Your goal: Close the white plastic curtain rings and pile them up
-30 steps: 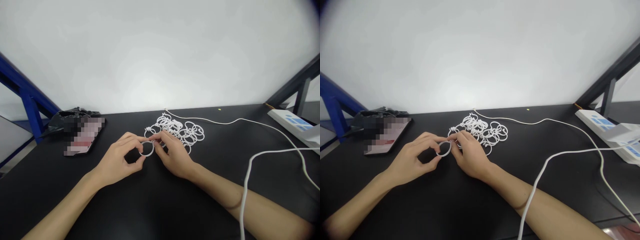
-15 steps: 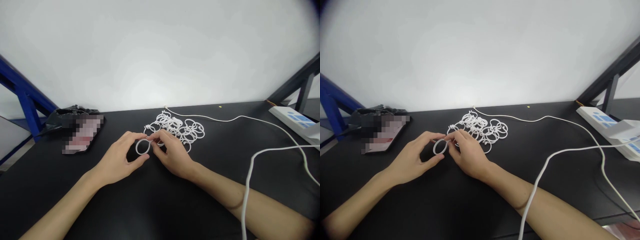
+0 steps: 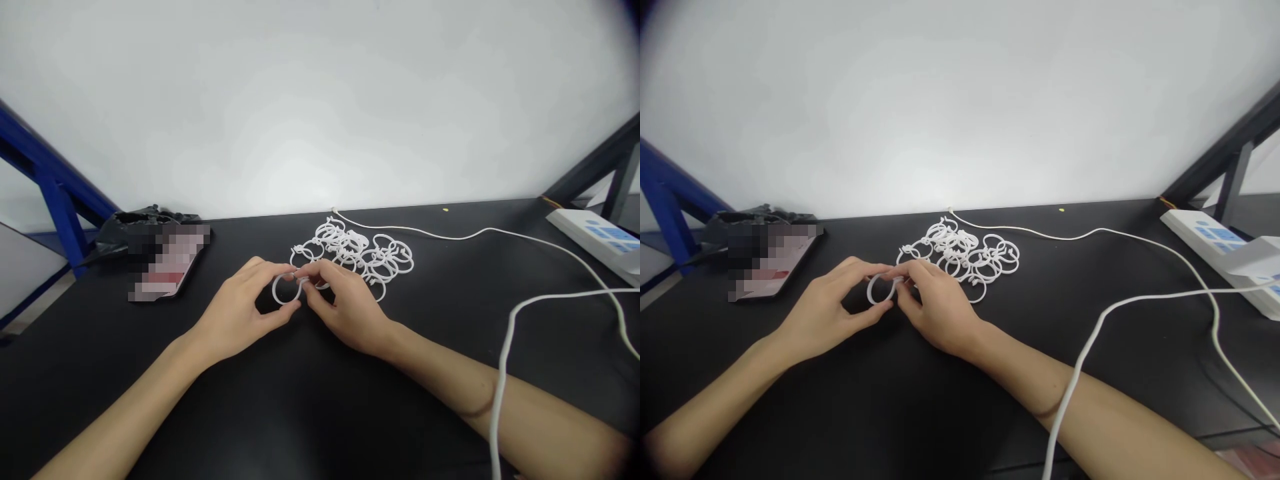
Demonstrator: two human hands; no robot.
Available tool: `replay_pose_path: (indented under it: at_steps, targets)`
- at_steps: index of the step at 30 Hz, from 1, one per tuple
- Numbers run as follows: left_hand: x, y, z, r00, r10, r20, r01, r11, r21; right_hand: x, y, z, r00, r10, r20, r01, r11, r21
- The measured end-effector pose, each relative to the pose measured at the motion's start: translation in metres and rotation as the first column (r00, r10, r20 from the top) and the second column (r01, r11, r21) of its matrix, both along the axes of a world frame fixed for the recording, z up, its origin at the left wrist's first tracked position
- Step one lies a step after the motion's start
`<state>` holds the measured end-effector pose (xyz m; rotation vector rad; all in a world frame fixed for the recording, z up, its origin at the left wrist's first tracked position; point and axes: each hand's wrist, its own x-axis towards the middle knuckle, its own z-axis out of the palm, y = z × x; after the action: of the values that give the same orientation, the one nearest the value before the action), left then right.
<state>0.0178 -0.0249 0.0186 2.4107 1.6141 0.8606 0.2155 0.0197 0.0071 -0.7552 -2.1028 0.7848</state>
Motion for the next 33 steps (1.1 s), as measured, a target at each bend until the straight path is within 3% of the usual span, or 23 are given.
replay_pose_path:
  at_steps: [12, 22, 33]
  targets:
    - [0.0003, -0.0002, 0.0006, 1.000, -0.010, 0.001, 0.010, 1.000, -0.021, 0.0019, 0.0005, 0.0035, 0.999, 0.031, 0.014, -0.031, 1.000, 0.003]
    - [0.0013, -0.0007, 0.0011, 1.000, -0.018, 0.002, 0.018, 0.999, -0.029, 0.0014, 0.0013, 0.0065, 0.998, 0.028, 0.056, -0.033, 0.995, 0.099]
    - [0.0013, 0.0009, 0.0015, 1.000, -0.012, -0.005, 0.012, 0.999, -0.051, 0.0012, 0.0017, 0.0029, 0.998, 0.022, 0.051, -0.024, 0.999, 0.025]
